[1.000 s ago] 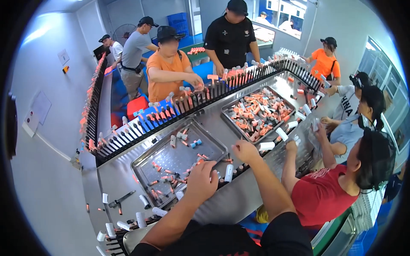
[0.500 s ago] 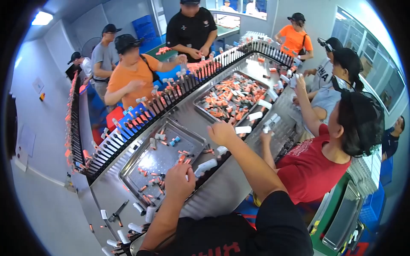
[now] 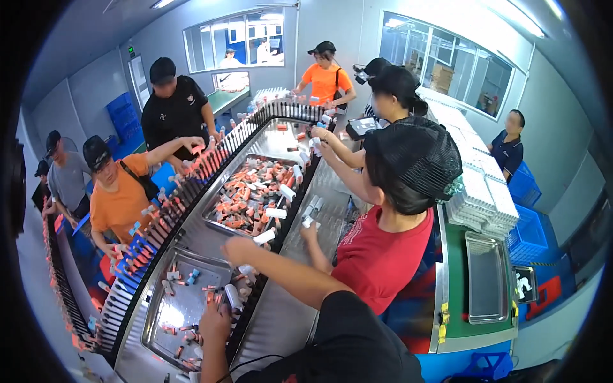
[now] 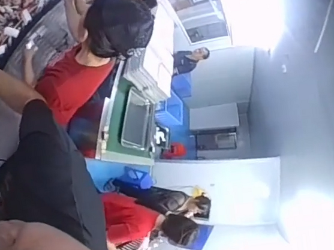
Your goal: Assembling small plastic components on a factory assembly line.
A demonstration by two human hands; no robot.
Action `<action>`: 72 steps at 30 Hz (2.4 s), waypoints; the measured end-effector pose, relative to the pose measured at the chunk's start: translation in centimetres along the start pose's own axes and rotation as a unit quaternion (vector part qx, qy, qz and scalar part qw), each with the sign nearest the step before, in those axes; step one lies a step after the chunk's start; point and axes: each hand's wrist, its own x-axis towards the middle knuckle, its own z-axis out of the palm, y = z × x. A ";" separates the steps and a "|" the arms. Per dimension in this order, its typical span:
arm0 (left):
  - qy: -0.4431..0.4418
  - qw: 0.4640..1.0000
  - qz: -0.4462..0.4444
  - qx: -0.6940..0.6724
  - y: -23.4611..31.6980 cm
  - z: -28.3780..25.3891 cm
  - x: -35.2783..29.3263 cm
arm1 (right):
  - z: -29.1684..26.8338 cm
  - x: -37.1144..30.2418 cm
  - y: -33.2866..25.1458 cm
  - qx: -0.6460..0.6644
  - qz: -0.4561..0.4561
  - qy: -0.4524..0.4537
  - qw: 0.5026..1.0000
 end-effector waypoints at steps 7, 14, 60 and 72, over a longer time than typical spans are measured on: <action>0.091 0.988 0.092 -0.088 5.7 -7.3 1.4 | -0.3 -1.3 4.7 -0.024 0.001 0.210 0.977; 0.054 0.998 0.012 -0.037 -3.2 -0.1 -0.6 | -7.6 -1.0 -4.1 0.225 -0.005 0.179 0.958; 0.070 0.995 0.068 -0.034 1.7 -1.9 5.1 | -2.0 -0.1 4.9 0.062 -0.021 0.296 0.953; -0.029 0.995 0.090 -0.026 7.2 -3.2 2.8 | -0.8 0.3 7.7 0.062 0.033 0.240 0.968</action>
